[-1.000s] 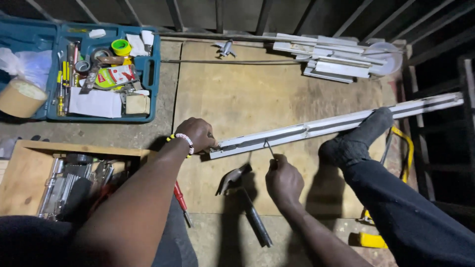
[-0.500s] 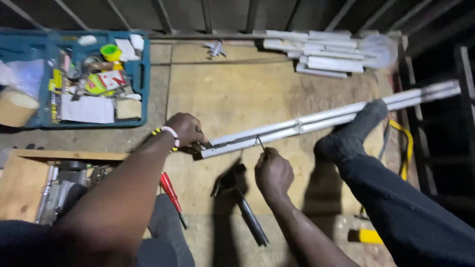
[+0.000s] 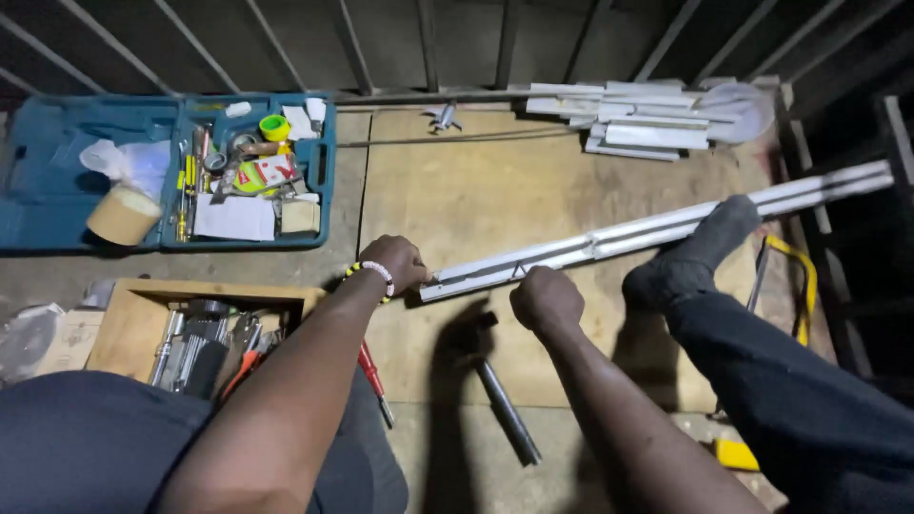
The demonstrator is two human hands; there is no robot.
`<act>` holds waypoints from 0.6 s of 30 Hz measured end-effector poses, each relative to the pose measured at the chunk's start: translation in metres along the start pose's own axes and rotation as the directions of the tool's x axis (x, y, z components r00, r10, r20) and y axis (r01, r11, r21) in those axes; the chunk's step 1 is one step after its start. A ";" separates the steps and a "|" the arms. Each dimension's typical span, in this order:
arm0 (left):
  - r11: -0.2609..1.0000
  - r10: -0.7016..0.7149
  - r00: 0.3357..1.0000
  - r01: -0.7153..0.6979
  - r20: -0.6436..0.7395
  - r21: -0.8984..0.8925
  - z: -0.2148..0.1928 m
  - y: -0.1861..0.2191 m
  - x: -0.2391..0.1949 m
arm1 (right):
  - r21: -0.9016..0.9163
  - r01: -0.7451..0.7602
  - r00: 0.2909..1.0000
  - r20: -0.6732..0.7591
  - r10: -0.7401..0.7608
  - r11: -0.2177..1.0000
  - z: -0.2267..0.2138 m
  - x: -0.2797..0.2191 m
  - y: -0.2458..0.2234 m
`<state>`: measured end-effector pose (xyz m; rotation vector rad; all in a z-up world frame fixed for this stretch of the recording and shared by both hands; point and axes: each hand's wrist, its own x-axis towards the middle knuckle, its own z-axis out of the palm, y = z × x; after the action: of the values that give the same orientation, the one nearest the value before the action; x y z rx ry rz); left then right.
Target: Disassembling a white metal profile using a hammer and screwdriver on a wooden board on the floor.
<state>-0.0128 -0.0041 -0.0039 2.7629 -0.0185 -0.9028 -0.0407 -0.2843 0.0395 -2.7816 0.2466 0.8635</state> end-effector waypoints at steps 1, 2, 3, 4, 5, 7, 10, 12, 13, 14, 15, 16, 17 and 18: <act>1.000 0.008 1.000 -0.008 -0.010 0.014 0.007 0.001 0.005 | -0.015 -0.003 1.000 0.000 0.003 1.000 -0.004 -0.005 0.001; 1.000 0.012 1.000 -0.012 -0.020 0.018 0.007 0.001 0.006 | -0.011 -0.002 1.000 -0.011 0.002 1.000 -0.003 -0.006 0.002; 1.000 0.009 1.000 -0.009 0.006 0.016 0.007 0.002 0.007 | 0.019 -0.010 1.000 -0.018 0.011 1.000 -0.002 -0.007 0.004; 1.000 0.003 0.999 -0.003 0.044 0.015 0.011 0.002 0.004 | 0.050 -0.023 1.000 -0.013 0.023 0.999 0.002 -0.012 0.006; 1.000 0.004 0.999 -0.005 0.046 0.020 0.015 0.001 0.002 | 0.054 -0.025 1.000 -0.012 0.026 0.998 -0.003 -0.023 0.001; 0.999 0.020 1.000 -0.021 0.014 0.024 0.025 0.003 0.003 | 0.093 -0.055 0.998 0.040 0.052 0.994 -0.015 -0.042 -0.003; 0.993 0.047 0.998 -0.050 -0.032 -0.107 0.018 -0.003 -0.036 | 0.206 -0.062 0.998 0.039 0.055 0.977 -0.007 -0.037 0.008; 0.971 0.000 0.999 -0.012 -0.052 -0.237 0.028 -0.013 -0.045 | 0.215 -0.038 0.998 0.055 0.027 0.976 0.001 -0.025 0.019; 0.931 -0.052 0.997 0.025 -0.065 -0.365 0.030 -0.019 -0.046 | 0.224 -0.011 0.997 0.073 -0.005 0.975 0.003 -0.015 0.022; 0.932 -0.049 0.997 0.021 -0.068 -0.362 0.025 -0.021 -0.036 | 0.227 -0.012 0.998 0.069 -0.004 0.974 0.004 -0.003 0.020; 0.953 -0.041 0.998 0.022 -0.055 -0.301 0.021 -0.024 -0.028 | 0.193 0.034 0.998 0.047 -0.044 0.981 0.005 0.008 0.019; 0.968 -0.036 0.999 0.029 -0.022 -0.248 0.026 -0.025 -0.029 | 0.149 0.069 0.996 0.046 -0.076 0.986 0.010 0.009 0.023; 0.967 -0.035 0.999 0.032 -0.005 -0.253 0.030 -0.020 -0.041 | 0.144 0.058 0.996 0.060 -0.067 0.988 0.018 0.007 0.033; 0.971 -0.029 0.999 0.024 -0.017 -0.240 0.016 -0.018 -0.035 | 0.134 0.074 0.992 0.087 -0.086 0.988 0.014 0.023 0.033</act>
<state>-0.0513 0.0130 -0.0001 2.5528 0.1228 -0.8236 -0.0369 -0.3150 0.0104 -2.6048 0.1681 0.9195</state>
